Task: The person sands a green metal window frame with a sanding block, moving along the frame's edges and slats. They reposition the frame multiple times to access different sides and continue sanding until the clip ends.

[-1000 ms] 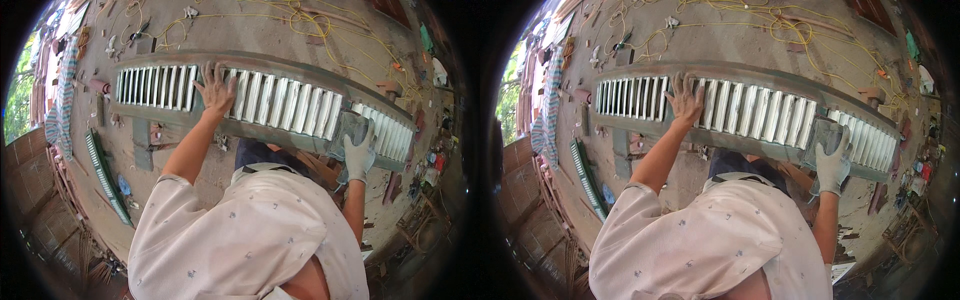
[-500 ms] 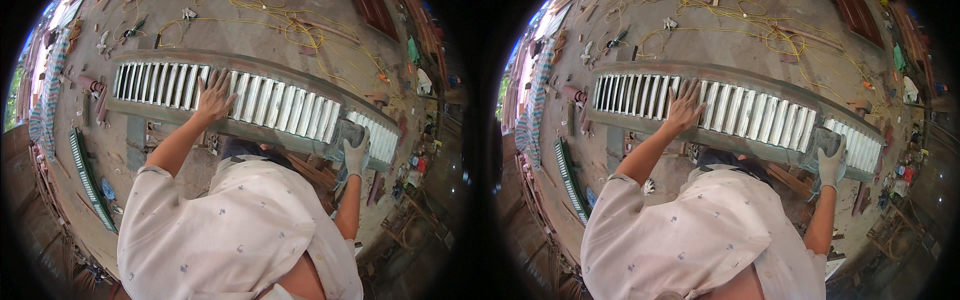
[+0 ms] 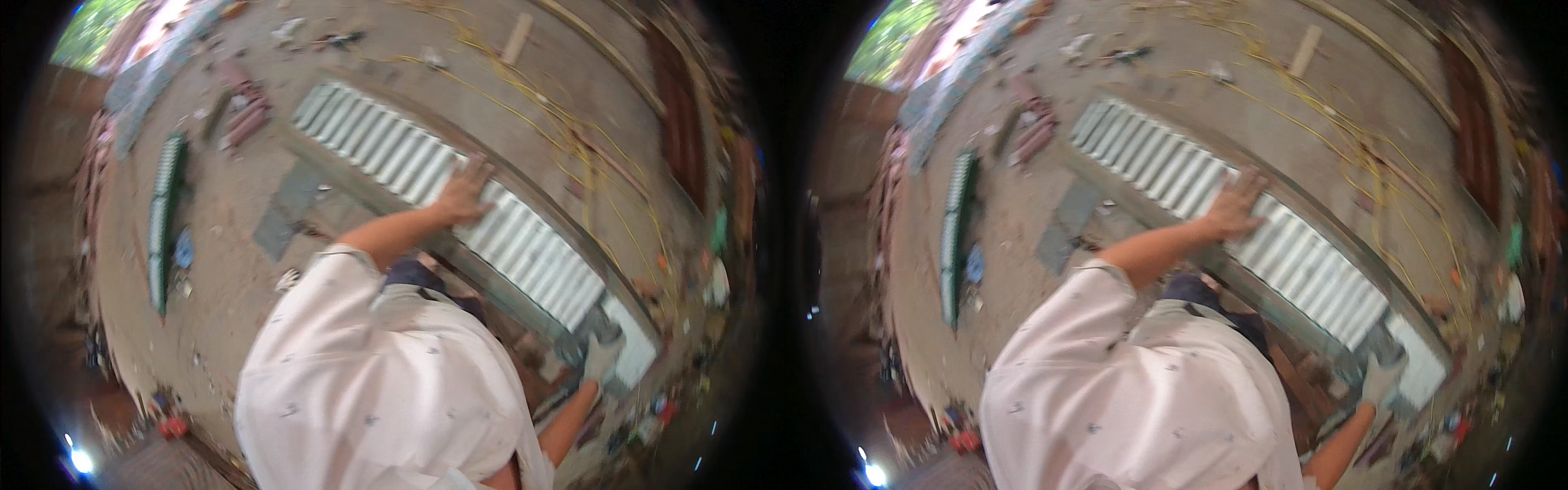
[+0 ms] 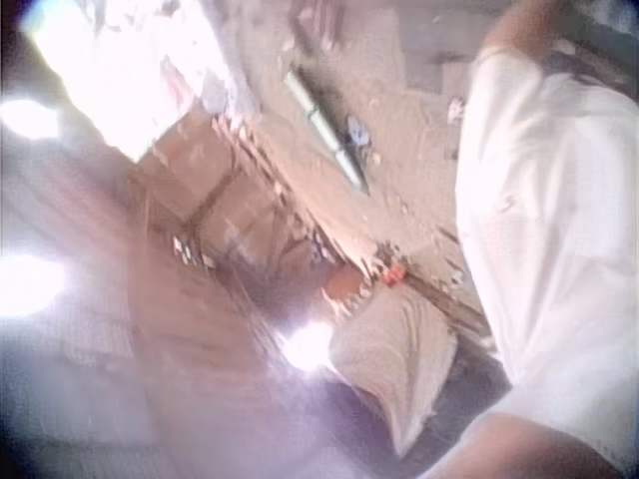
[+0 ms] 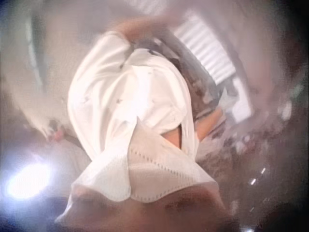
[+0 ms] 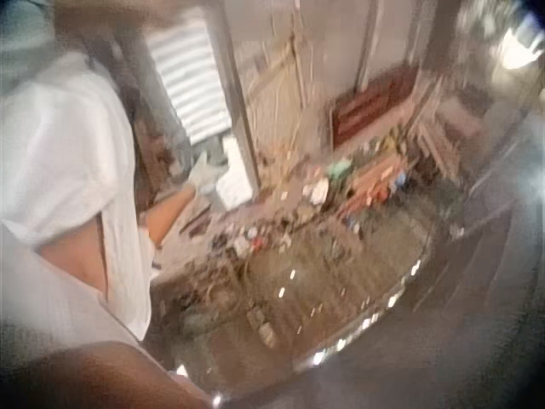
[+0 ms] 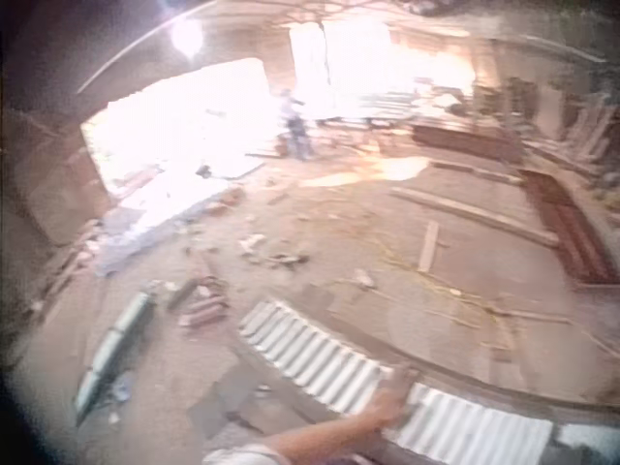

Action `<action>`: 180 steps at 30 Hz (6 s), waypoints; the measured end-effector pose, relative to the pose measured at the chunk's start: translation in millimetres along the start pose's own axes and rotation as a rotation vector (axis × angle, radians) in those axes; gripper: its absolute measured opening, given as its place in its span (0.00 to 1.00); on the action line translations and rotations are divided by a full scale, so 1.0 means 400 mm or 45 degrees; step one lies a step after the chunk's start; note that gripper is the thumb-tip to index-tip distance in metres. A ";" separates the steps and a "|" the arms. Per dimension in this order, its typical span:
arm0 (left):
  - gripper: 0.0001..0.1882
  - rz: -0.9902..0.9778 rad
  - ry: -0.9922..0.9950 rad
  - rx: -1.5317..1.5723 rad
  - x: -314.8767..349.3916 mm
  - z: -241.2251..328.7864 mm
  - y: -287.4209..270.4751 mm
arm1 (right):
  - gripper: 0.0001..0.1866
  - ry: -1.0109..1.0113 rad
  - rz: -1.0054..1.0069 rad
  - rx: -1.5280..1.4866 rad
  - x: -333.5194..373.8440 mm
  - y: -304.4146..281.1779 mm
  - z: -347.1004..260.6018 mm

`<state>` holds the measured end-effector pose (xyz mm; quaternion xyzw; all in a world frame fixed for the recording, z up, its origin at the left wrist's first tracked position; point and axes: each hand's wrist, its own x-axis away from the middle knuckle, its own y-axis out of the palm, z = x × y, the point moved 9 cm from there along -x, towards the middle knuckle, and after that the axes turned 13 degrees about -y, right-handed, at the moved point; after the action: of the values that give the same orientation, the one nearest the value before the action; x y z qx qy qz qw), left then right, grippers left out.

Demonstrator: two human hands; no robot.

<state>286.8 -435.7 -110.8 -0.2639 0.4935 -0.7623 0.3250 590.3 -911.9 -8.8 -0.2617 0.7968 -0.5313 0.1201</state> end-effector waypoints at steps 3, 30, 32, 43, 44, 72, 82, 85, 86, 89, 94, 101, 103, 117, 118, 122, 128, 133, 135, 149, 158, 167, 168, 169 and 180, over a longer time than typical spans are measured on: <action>0.49 0.136 0.068 0.092 0.088 -0.032 -0.004 | 0.54 0.131 -0.017 0.201 0.066 0.000 0.001; 0.46 0.009 0.012 -0.154 0.063 0.240 0.073 | 0.53 0.100 0.164 0.484 -0.176 -0.032 -0.017; 0.46 0.064 0.037 -0.146 0.062 0.226 0.075 | 0.53 0.188 0.080 0.406 -0.282 -0.064 -0.048; 0.45 0.100 0.079 -0.107 0.058 0.222 0.111 | 0.62 0.271 -0.026 0.170 -0.009 -0.021 -0.009; 0.45 0.100 0.084 -0.102 0.061 0.225 0.108 | 0.62 0.299 -0.030 0.163 0.023 -0.031 -0.008; 0.43 0.177 0.127 -0.093 0.060 0.224 0.117 | 0.53 0.183 -0.040 0.500 -0.193 -0.040 -0.045; 0.43 0.209 0.162 -0.153 0.046 0.224 0.114 | 0.40 -0.180 -0.059 0.474 -0.481 -0.075 -0.092; 0.43 0.191 0.127 -0.169 0.052 0.214 0.120 | 0.40 -0.169 -0.103 0.486 -0.403 -0.073 -0.091; 0.43 0.199 0.129 -0.159 0.055 0.210 0.119 | 0.41 -0.148 -0.120 0.473 -0.362 -0.075 -0.097; 0.43 0.215 0.139 -0.158 0.057 0.215 0.120 | 0.45 -0.179 -0.083 0.465 -0.237 -0.082 -0.095; 0.37 0.248 0.030 -0.104 0.047 0.299 0.126 | 0.50 -0.028 0.117 0.217 -0.010 -0.114 -0.005; 0.31 -0.537 0.570 0.760 0.191 1.139 0.163 | 0.46 0.076 0.072 0.041 0.157 -0.036 0.116; 0.33 -0.714 0.540 0.584 0.173 1.240 0.219 | 0.45 0.037 0.015 0.049 0.146 -0.038 0.124; 0.29 -0.657 0.511 0.407 0.022 1.229 0.402 | 0.40 0.108 -0.373 0.122 -0.009 -0.028 0.126; 0.30 -0.720 0.536 0.487 0.084 1.243 0.375 | 0.41 0.119 -0.311 0.074 0.036 -0.028 0.144; 0.31 -0.695 0.639 0.593 0.137 1.260 0.342 | 0.40 0.184 -0.188 -0.120 0.054 -0.021 0.149; 0.25 -0.490 0.557 0.639 -0.079 1.285 0.313 | 0.36 0.083 -0.168 -0.110 -0.149 0.010 0.129; 0.29 -0.446 0.672 0.793 0.020 1.243 0.367 | 0.27 0.214 -0.061 -0.043 -0.033 -0.022 0.115; 0.29 -0.736 0.605 0.650 0.112 1.253 0.351 | 0.27 0.296 -0.194 -0.086 0.058 0.014 0.171; 0.27 -0.576 0.644 0.845 0.025 1.258 0.382 | 0.28 0.231 0.007 -0.233 -0.037 -0.009 0.123; 0.24 -0.531 0.646 1.059 0.005 1.269 0.341 | 0.27 0.286 -0.082 -0.013 -0.049 -0.003 0.125; 0.37 -0.407 0.105 1.315 0.312 1.163 0.311 | 0.37 0.190 -0.271 -0.197 0.148 0.042 0.172; 0.37 -0.432 0.084 1.399 0.344 1.153 0.316 | 0.39 0.120 -0.276 -0.163 0.186 0.043 0.183; 0.37 -0.468 0.098 1.403 0.345 1.158 0.316 | 0.39 0.182 -0.151 -0.222 0.195 0.047 0.202; 0.35 -0.282 -0.082 1.474 0.097 1.219 0.348 | 0.23 0.485 -0.247 -0.468 -0.091 0.030 0.217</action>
<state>647.0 -790.3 -54.2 -0.1165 -0.0436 -0.9286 0.3495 658.1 -956.7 -58.1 -0.2498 0.8591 -0.4265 -0.1326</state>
